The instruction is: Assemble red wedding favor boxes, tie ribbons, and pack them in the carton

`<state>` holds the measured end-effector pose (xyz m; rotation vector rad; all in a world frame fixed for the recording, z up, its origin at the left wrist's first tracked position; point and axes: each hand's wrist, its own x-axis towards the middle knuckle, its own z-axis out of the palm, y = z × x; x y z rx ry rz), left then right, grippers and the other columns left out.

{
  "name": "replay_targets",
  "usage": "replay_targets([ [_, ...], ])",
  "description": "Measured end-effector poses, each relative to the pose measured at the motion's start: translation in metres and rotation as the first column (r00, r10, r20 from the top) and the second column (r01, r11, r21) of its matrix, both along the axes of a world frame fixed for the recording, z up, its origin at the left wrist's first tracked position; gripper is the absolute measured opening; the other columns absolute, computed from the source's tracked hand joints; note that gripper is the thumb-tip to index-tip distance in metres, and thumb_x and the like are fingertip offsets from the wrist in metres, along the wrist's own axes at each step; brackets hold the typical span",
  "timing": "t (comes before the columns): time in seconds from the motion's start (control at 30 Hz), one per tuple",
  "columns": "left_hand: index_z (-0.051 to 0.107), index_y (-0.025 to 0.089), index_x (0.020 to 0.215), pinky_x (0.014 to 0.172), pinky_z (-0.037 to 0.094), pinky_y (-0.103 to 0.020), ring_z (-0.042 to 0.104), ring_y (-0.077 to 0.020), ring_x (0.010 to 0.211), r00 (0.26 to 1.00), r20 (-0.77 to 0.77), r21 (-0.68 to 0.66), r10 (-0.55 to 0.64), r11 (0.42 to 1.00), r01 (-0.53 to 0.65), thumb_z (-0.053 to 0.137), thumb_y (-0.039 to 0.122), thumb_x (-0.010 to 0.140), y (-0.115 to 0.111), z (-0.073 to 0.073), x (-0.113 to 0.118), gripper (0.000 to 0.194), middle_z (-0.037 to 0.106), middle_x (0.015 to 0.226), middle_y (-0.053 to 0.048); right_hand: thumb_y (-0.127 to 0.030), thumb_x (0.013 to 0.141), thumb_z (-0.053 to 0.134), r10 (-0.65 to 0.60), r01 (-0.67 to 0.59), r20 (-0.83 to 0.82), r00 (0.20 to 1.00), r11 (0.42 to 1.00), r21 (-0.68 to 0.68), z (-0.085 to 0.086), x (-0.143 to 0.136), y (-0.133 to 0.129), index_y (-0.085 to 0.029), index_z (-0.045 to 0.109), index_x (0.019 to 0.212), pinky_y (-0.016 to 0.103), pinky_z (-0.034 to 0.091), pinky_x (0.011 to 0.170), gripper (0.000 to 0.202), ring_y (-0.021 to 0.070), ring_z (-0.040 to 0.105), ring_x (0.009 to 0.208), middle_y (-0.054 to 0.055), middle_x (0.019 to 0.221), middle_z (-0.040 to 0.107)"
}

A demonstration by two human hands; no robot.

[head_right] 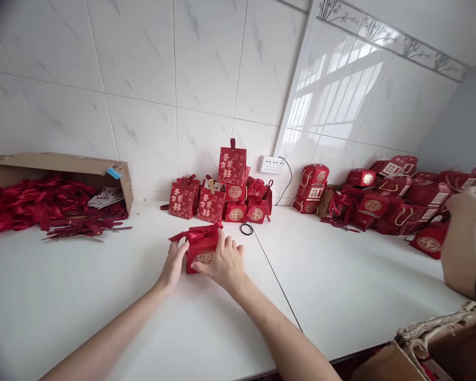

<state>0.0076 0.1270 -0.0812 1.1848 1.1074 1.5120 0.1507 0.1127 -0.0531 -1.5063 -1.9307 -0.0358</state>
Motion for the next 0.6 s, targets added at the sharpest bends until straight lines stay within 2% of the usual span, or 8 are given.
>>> replay_targets([
  [0.1,0.049,0.019,0.110,0.088,0.046,-0.041,0.056,-0.0280,0.108,0.991,0.055,0.000,-0.119,0.993,0.119,0.045,0.050,0.082,0.007,0.002,-0.003,0.042,0.060,0.112,-0.009,-0.058,0.076,0.053,0.216,-0.222,-0.119,0.969,0.974,-0.042,-0.006,0.014,-0.003,-0.015,0.028,0.132,0.050,0.043,0.078,0.074,0.0298,0.061,0.079,0.007,0.081,0.060],
  [0.23,0.053,0.018,0.108,0.086,0.047,-0.036,0.058,-0.0263,0.107,0.968,0.098,0.017,-0.229,0.973,0.229,0.054,0.056,0.076,0.009,0.000,0.000,0.049,0.063,0.113,-0.008,-0.053,0.088,0.036,0.168,-0.252,-0.464,0.870,0.959,-0.126,-0.002,0.042,0.009,-0.017,0.036,0.120,0.036,0.046,0.065,0.047,0.0195,0.056,0.062,-0.002,0.065,0.052],
  [0.33,0.051,0.020,0.114,0.090,0.046,-0.035,0.056,-0.0252,0.114,0.948,0.147,0.042,-0.282,0.960,0.278,0.053,0.063,0.075,0.007,-0.001,0.005,0.058,0.061,0.121,-0.008,-0.054,0.085,0.043,0.170,-0.343,-0.621,0.765,0.924,-0.170,-0.003,0.053,0.019,-0.021,0.039,0.115,0.034,0.049,0.068,0.045,0.0194,0.060,0.076,0.001,0.079,0.057],
  [0.4,0.052,0.018,0.116,0.089,0.047,-0.036,0.057,-0.0257,0.112,0.929,0.186,0.030,-0.319,0.947,0.319,0.050,0.067,0.075,0.008,-0.001,0.006,0.063,0.063,0.119,-0.010,-0.054,0.082,0.050,0.265,-0.495,-0.671,0.693,0.851,-0.175,-0.005,0.056,0.023,-0.022,0.038,0.121,0.035,0.050,0.073,0.052,0.0210,0.060,0.093,0.007,0.099,0.059],
  [0.43,0.054,0.017,0.114,0.086,0.048,-0.036,0.059,-0.0261,0.107,0.934,0.199,0.005,-0.298,0.953,0.303,0.047,0.069,0.075,0.009,-0.001,0.005,0.065,0.065,0.115,-0.011,-0.053,0.081,0.053,0.324,-0.582,-0.687,0.650,0.794,-0.176,-0.007,0.057,0.024,-0.023,0.036,0.125,0.037,0.050,0.076,0.056,0.0219,0.058,0.101,0.009,0.108,0.058],
  [0.5,0.057,0.017,0.108,0.075,0.050,-0.034,0.065,-0.0249,0.092,0.971,0.193,-0.070,-0.139,0.985,0.155,0.040,0.074,0.074,0.013,0.000,-0.001,0.069,0.069,0.098,-0.010,-0.049,0.078,0.059,0.406,-0.703,-0.708,0.578,0.688,-0.180,-0.011,0.057,0.026,-0.025,0.034,0.130,0.040,0.050,0.082,0.062,0.0231,0.055,0.110,0.011,0.118,0.056],
  [0.53,0.057,0.017,0.105,0.069,0.050,-0.033,0.066,-0.0230,0.082,0.984,0.177,-0.102,-0.028,0.994,0.047,0.036,0.074,0.074,0.015,0.001,-0.006,0.069,0.070,0.087,-0.008,-0.047,0.077,0.061,0.410,-0.713,-0.710,0.572,0.676,-0.184,-0.013,0.057,0.027,-0.025,0.035,0.129,0.041,0.049,0.085,0.063,0.0232,0.055,0.111,0.011,0.118,0.056],
  [0.6,0.057,0.018,0.097,0.057,0.046,-0.030,0.061,-0.0184,0.057,0.978,0.139,-0.138,0.154,0.981,-0.135,0.028,0.072,0.076,0.020,0.004,-0.018,0.065,0.062,0.061,-0.001,-0.047,0.076,0.062,0.321,-0.601,-0.699,0.639,0.776,-0.193,-0.016,0.058,0.032,-0.023,0.039,0.124,0.042,0.048,0.086,0.059,0.0228,0.057,0.107,0.011,0.112,0.059],
])
